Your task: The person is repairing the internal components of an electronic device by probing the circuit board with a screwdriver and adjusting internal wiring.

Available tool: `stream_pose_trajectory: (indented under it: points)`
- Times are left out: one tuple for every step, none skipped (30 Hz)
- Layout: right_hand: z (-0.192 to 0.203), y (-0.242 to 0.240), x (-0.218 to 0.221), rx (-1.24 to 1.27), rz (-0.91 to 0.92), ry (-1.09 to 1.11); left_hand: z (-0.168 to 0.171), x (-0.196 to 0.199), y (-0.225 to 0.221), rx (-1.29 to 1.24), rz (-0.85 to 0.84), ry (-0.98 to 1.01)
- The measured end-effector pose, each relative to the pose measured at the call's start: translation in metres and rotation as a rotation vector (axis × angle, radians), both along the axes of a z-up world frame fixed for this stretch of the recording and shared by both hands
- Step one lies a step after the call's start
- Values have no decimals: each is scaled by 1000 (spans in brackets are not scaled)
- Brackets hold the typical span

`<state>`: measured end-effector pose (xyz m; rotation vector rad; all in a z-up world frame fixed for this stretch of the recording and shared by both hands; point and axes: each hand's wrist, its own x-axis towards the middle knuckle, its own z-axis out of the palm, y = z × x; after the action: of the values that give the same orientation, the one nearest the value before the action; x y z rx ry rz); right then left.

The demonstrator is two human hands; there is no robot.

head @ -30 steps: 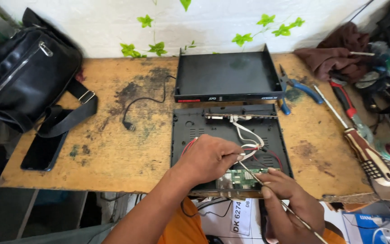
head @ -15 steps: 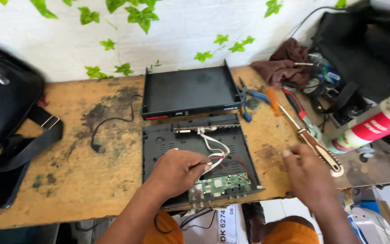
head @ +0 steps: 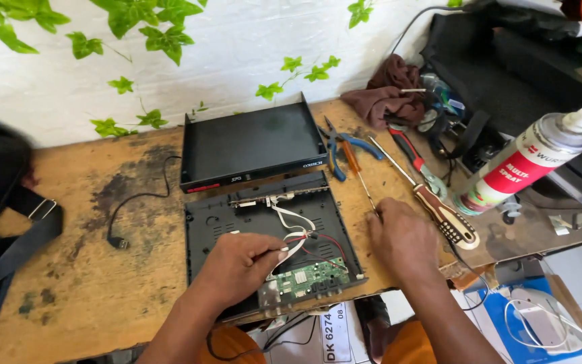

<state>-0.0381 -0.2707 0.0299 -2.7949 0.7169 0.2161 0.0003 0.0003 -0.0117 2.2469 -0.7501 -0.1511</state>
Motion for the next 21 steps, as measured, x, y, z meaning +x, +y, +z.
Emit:
stream_pose_trajectory:
  points:
    - [-1,0,2,1,-3,-1,2,0,-1,1,-3,-1]
    - [-2,0,4,14,13,11,3,-1,-1,-10,-7,-18]
    - [-3,1,6,27,35,24,4,-3,0,-21,-6,-33]
    - [-5,1,9,29,37,25,6,-4,0,-19,-4,-32]
    - [-8,-1,11,27,41,26,7,-4,-1,-27,-5,-40]
    - [-10,-2,14,25,46,26,8,-4,-1,-35,-5,-47]
    - [-8,0,14,26,45,27,7,-4,-1,-34,-6,-47]
    - [-6,1,15,27,45,81,6,-4,-1,-32,-11,-50]
    - [-3,2,16,28,44,134,5,-3,-1,-31,-16,-54]
    - [-6,1,15,29,43,133,6,-2,-2,-30,-17,-55]
    - [-8,0,14,45,43,83,6,-3,-2,-29,-16,-59]
    - [-11,0,13,61,43,32,5,-3,-1,-27,-15,-63]
    - [-9,1,14,62,39,34,2,-2,0,-26,-18,-61]
    - [-7,2,14,79,37,36,-2,-1,1,-12,-22,-67]
    - [-4,2,14,94,32,36,-5,1,1,-1,-29,-76]
    - [-4,1,16,93,27,34,-3,1,-1,-2,-34,-77]
    - [-5,1,17,93,25,41,-1,0,-1,-10,-32,-89]
    - [-6,1,18,93,23,47,0,-1,-2,-18,-30,-100]
    - [-7,1,18,94,21,46,0,-1,-1,-18,-31,-101]
    - [-8,0,19,85,25,44,1,-1,-1,-3,-25,-85]
    - [-10,0,19,77,28,44,1,-1,-1,11,-19,-68]
